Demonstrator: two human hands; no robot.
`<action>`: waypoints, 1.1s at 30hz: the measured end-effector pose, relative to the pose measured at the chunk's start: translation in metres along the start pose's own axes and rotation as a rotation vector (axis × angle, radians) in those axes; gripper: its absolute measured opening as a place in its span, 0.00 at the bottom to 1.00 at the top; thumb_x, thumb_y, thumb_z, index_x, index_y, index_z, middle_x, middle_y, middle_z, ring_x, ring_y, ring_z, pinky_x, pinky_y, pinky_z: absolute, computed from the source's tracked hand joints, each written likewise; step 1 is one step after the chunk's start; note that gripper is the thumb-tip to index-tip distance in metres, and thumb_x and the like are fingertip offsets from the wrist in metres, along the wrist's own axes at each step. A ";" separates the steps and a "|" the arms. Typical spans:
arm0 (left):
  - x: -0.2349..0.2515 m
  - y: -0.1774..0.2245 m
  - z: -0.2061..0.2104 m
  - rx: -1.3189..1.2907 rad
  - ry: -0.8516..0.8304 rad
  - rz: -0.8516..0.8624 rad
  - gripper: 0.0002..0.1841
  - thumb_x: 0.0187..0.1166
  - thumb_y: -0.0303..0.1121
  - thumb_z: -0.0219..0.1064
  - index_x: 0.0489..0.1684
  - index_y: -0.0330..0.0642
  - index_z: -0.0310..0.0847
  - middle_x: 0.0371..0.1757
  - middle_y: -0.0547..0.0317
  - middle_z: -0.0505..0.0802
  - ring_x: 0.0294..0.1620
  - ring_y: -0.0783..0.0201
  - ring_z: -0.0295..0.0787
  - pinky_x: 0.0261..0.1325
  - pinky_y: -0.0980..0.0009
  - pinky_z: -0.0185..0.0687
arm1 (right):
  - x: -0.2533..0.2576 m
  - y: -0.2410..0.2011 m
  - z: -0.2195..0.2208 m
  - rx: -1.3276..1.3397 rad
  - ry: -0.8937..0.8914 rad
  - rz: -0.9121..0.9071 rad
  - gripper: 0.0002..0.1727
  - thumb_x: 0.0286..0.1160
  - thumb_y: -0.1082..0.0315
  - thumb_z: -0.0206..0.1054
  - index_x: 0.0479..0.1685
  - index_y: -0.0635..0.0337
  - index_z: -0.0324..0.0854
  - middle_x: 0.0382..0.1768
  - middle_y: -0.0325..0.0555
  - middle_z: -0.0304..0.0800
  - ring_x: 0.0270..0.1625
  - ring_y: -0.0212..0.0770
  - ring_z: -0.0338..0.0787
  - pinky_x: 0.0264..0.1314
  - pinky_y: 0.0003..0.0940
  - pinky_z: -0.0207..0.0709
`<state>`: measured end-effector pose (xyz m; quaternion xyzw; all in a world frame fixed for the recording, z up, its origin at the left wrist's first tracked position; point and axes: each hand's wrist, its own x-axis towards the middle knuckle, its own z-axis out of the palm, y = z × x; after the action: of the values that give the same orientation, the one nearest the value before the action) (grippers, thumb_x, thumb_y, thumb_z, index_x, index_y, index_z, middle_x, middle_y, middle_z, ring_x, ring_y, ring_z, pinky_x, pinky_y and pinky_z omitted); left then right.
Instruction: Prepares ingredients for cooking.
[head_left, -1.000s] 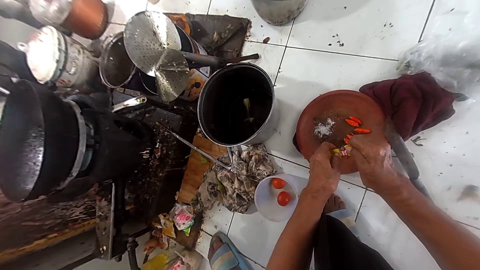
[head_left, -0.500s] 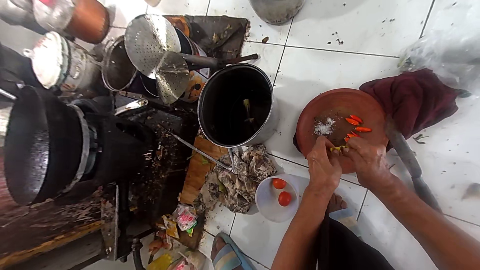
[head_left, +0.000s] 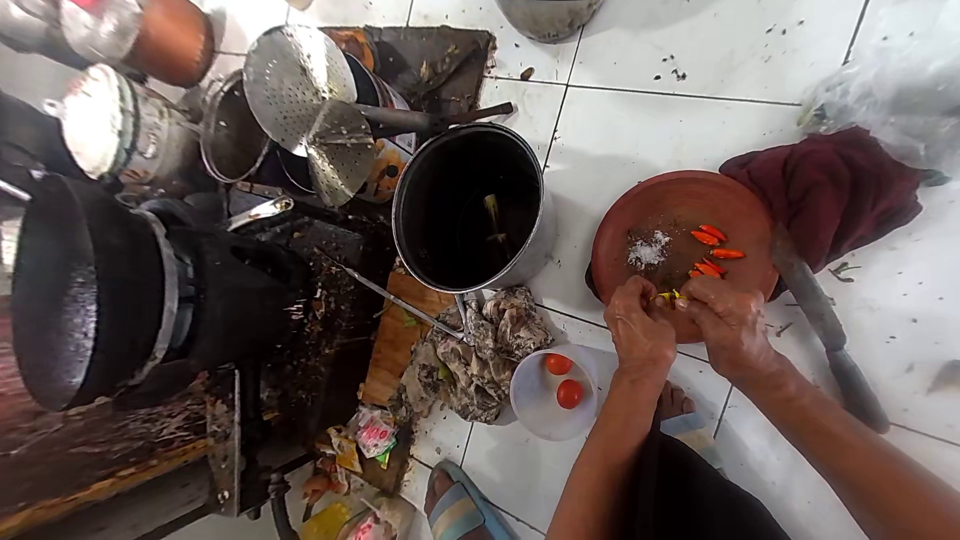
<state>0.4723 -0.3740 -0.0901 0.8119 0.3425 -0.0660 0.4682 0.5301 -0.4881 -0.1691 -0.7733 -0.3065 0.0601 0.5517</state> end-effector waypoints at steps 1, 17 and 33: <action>-0.001 0.000 0.000 0.005 -0.007 0.032 0.03 0.85 0.26 0.63 0.45 0.36 0.78 0.39 0.46 0.84 0.36 0.54 0.81 0.37 0.59 0.78 | -0.001 0.005 0.002 -0.025 0.003 0.017 0.10 0.74 0.76 0.59 0.25 0.67 0.81 0.23 0.47 0.80 0.27 0.36 0.80 0.31 0.29 0.74; 0.003 0.002 0.009 -0.074 -0.018 0.049 0.03 0.83 0.22 0.62 0.40 0.32 0.80 0.39 0.46 0.84 0.39 0.54 0.82 0.42 0.59 0.80 | 0.006 -0.004 0.002 -0.038 0.058 0.034 0.08 0.69 0.79 0.62 0.23 0.69 0.82 0.22 0.49 0.82 0.26 0.37 0.82 0.31 0.31 0.76; 0.005 0.008 0.002 0.019 0.024 0.068 0.02 0.81 0.21 0.63 0.41 0.30 0.80 0.43 0.40 0.85 0.44 0.48 0.84 0.47 0.55 0.81 | 0.006 -0.007 0.006 0.002 0.029 0.060 0.09 0.73 0.77 0.63 0.26 0.67 0.83 0.23 0.46 0.83 0.26 0.32 0.83 0.31 0.26 0.78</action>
<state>0.4815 -0.3759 -0.0876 0.8282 0.3197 -0.0434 0.4583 0.5291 -0.4786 -0.1639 -0.7824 -0.2751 0.0658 0.5549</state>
